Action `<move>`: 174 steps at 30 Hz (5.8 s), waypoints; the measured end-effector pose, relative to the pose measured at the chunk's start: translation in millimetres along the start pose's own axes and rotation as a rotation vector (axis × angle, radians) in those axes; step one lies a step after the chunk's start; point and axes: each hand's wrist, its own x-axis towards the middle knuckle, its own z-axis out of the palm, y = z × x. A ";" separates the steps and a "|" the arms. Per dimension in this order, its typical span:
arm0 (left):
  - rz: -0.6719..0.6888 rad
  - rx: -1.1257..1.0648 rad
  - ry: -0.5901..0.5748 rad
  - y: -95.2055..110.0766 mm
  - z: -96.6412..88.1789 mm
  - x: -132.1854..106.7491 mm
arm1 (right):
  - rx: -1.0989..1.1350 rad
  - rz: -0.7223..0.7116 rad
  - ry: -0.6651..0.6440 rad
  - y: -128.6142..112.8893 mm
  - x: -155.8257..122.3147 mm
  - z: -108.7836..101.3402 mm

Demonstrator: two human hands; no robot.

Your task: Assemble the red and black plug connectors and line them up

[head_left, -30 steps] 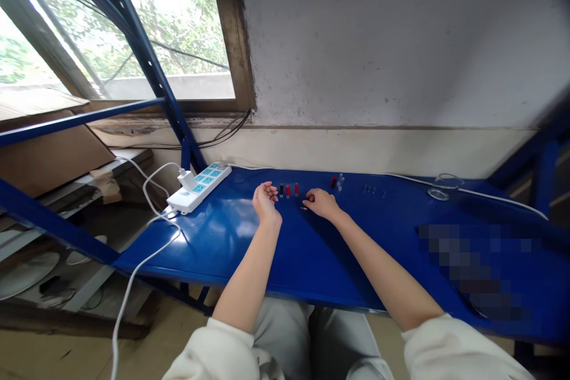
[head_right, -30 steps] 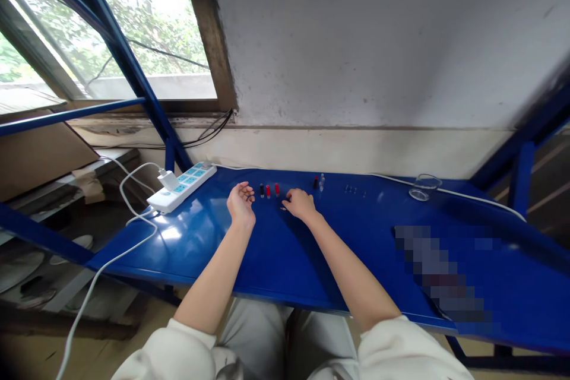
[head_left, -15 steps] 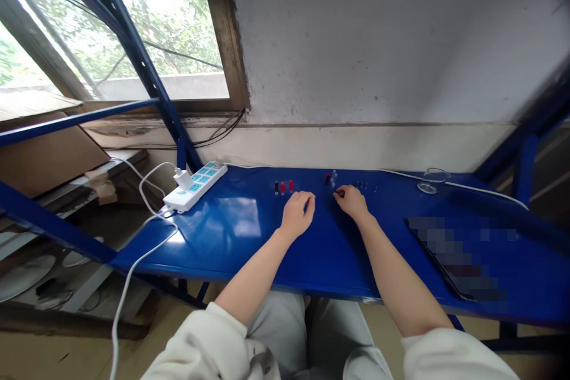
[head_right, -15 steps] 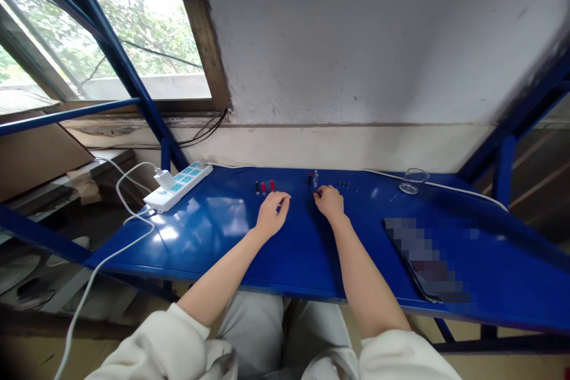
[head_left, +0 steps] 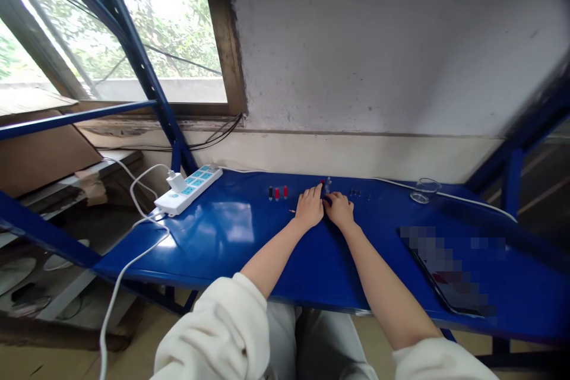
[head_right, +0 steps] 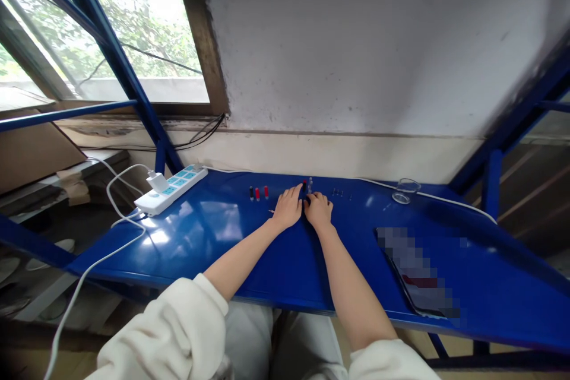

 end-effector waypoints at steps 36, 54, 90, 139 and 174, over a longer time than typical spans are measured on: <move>-0.162 -0.429 0.383 -17.3 9.1 14.1 | 0.005 -0.011 -0.064 0.4 3.7 5.2; -0.245 -0.552 0.391 -11.4 0.3 3.1 | -0.066 -0.014 -0.137 0.5 6.3 4.1; -0.597 -0.928 0.282 -32.5 -39.1 -23.4 | 0.928 -0.030 0.146 -23.7 -1.8 -12.3; -0.594 -1.095 0.455 -36.5 -63.3 -31.2 | 0.824 -0.181 -0.123 -43.3 -9.5 4.4; -0.957 -1.462 0.599 -45.7 -56.1 -29.7 | 0.267 -0.135 -0.296 -70.5 39.5 22.6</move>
